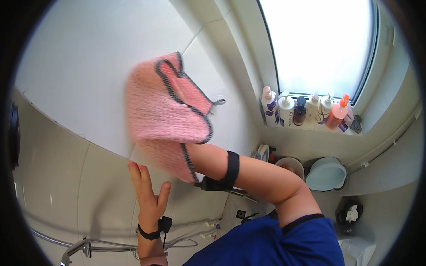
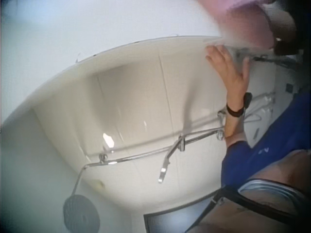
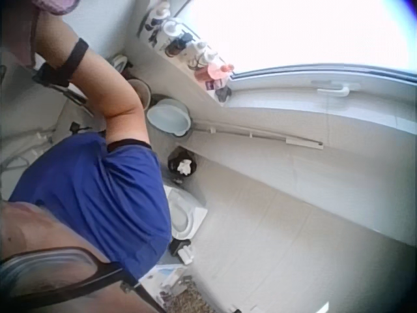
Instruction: Cleaning the white bathroom wall tiles with a pink cloth.
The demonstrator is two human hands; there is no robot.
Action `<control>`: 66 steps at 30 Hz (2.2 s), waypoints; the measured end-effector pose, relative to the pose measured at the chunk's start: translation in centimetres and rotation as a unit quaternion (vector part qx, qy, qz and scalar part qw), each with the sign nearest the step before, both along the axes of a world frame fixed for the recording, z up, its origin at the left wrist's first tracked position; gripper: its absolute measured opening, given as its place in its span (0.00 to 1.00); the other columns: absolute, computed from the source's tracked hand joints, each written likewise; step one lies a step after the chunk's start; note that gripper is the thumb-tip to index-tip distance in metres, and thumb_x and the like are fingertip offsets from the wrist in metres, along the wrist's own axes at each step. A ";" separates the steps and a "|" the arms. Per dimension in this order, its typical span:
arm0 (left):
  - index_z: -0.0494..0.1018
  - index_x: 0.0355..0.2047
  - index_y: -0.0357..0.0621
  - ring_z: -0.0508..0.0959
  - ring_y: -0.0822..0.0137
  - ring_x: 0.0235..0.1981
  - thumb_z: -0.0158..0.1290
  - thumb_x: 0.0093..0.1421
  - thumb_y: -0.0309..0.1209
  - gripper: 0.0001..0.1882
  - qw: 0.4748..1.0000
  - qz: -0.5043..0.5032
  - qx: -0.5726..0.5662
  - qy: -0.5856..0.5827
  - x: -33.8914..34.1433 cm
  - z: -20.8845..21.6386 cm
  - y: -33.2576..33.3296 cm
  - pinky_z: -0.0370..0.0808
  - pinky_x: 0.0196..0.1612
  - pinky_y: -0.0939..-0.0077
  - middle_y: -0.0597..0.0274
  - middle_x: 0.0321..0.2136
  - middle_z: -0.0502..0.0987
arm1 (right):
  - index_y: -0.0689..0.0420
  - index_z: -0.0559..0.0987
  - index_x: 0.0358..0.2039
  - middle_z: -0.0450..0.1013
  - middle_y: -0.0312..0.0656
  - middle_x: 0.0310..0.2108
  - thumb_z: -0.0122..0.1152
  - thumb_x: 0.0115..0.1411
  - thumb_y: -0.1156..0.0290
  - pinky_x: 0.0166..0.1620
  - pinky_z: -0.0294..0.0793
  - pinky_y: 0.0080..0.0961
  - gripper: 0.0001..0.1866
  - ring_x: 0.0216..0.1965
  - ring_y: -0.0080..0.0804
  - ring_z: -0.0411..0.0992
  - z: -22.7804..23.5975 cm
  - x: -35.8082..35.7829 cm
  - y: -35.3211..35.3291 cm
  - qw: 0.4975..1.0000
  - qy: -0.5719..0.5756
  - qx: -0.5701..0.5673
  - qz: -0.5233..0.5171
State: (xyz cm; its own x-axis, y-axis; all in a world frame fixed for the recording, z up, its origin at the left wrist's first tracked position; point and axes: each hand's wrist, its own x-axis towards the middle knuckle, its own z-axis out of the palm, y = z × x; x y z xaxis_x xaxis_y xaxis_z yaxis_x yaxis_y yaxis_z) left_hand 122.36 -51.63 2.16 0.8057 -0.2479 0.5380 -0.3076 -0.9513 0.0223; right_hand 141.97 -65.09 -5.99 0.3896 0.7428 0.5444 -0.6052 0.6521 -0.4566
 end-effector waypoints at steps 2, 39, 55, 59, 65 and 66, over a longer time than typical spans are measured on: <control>0.49 0.75 0.38 0.45 0.41 0.77 0.64 0.62 0.37 0.48 1.000 0.002 0.000 -0.002 0.0 0.2 -0.4 0.41 0.73 0.37 0.40 0.76 0.44 | 0.56 0.68 0.65 0.70 0.40 0.58 0.53 0.72 0.57 0.64 0.66 0.29 0.26 0.59 0.30 0.68 -4.4 0.2 -0.2 0.997 0.077 -0.007 0.026; 0.60 0.70 0.36 0.49 0.42 0.76 0.63 0.61 0.39 0.41 0.999 -0.025 -0.021 -0.001 0.1 1.9 -1.1 0.40 0.72 0.32 0.42 0.75 0.51 | 0.63 0.74 0.59 0.65 0.57 0.65 0.63 0.58 0.63 0.67 0.59 0.56 0.30 0.65 0.63 0.62 7.1 -8.0 -5.0 0.565 -0.446 -0.067 -0.691; 0.53 0.74 0.38 0.48 0.37 0.75 0.58 0.62 0.31 0.43 0.999 -0.031 0.005 0.011 0.2 1.3 -0.3 0.39 0.73 0.34 0.37 0.74 0.49 | 0.62 0.73 0.59 0.66 0.52 0.56 0.57 0.63 0.60 0.61 0.59 0.46 0.27 0.57 0.53 0.61 8.4 -0.4 -5.4 0.530 -0.350 -0.080 -0.768; 0.48 0.75 0.38 0.44 0.37 0.76 0.56 0.67 0.32 0.42 0.999 -0.024 -0.023 0.007 0.3 1.2 -0.8 0.39 0.73 0.37 0.36 0.75 0.45 | 0.59 0.76 0.56 0.69 0.46 0.48 0.55 0.67 0.61 0.52 0.66 0.38 0.21 0.47 0.42 0.65 -2.4 1.4 -5.6 0.696 -0.108 -0.091 -0.704; 0.48 0.75 0.38 0.43 0.35 0.76 0.55 0.69 0.33 0.41 0.999 0.019 -0.027 0.020 -0.9 0.6 0.3 0.42 0.74 0.42 0.33 0.75 0.42 | 0.55 0.79 0.51 0.73 0.37 0.35 0.53 0.72 0.63 0.39 0.76 0.26 0.15 0.32 0.25 0.72 -6.8 -6.0 -1.6 0.700 0.334 0.574 0.264; 0.48 0.75 0.37 0.43 0.35 0.76 0.55 0.69 0.34 0.41 0.999 0.028 -0.021 0.017 -0.6 0.5 0.4 0.43 0.73 0.44 0.32 0.75 0.43 | 0.55 0.79 0.51 0.73 0.37 0.35 0.53 0.72 0.63 0.39 0.76 0.26 0.15 0.32 0.25 0.72 -6.0 -6.1 -1.4 0.724 0.322 0.559 0.244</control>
State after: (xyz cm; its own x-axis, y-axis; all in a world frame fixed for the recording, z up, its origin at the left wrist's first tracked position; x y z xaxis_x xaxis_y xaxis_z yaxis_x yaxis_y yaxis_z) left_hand 121.78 -51.22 2.65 0.8351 -0.1793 0.5200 -0.2523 -0.9649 0.0725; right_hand 135.87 -66.52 -12.02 0.6697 0.1142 0.7338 -0.7407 0.0326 0.6710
